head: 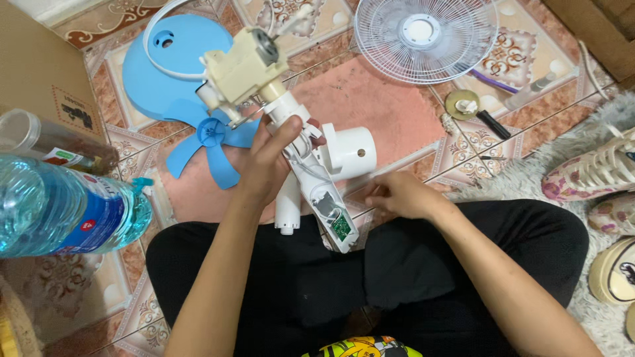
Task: The person assembles a disassembled electric fan while sitting on the floor. They connect the motor housing to the fan stand, attach the fan blades to the motor, and secure the components together by hand.
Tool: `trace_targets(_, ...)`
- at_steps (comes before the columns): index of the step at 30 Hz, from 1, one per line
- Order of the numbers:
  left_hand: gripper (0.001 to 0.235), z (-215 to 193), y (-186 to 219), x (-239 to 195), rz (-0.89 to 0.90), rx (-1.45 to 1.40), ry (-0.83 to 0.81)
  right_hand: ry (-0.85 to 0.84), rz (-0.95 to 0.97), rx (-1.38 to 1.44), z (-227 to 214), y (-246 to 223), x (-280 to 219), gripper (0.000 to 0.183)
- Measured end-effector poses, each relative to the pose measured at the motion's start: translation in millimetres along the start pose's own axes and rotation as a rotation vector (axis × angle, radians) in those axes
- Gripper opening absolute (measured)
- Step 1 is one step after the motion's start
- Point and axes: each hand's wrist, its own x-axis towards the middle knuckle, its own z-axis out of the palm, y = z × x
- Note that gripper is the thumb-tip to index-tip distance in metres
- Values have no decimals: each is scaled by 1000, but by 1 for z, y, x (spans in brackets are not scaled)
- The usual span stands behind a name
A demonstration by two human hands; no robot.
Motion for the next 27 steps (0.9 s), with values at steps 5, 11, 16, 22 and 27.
trace_targets(5,57,-18,-3,-4,19,-37,62,255,-327,123,7,-79,-36,20)
trace_targets(11,57,4,-13,2,124,120,385,377,-604,16,38,-101,-20,26)
trace_targets(16,60,20,-1,-8,213,259,492,401,-673,-9,45,-90,-10,21)
trace_targets(22,37,10,16,-18,152,168,221,563,-654,169,38,-79,-21,28)
trace_targets(27,53,48,32,-31,174,713,396,943,-653,247,18,-109,-50,16)
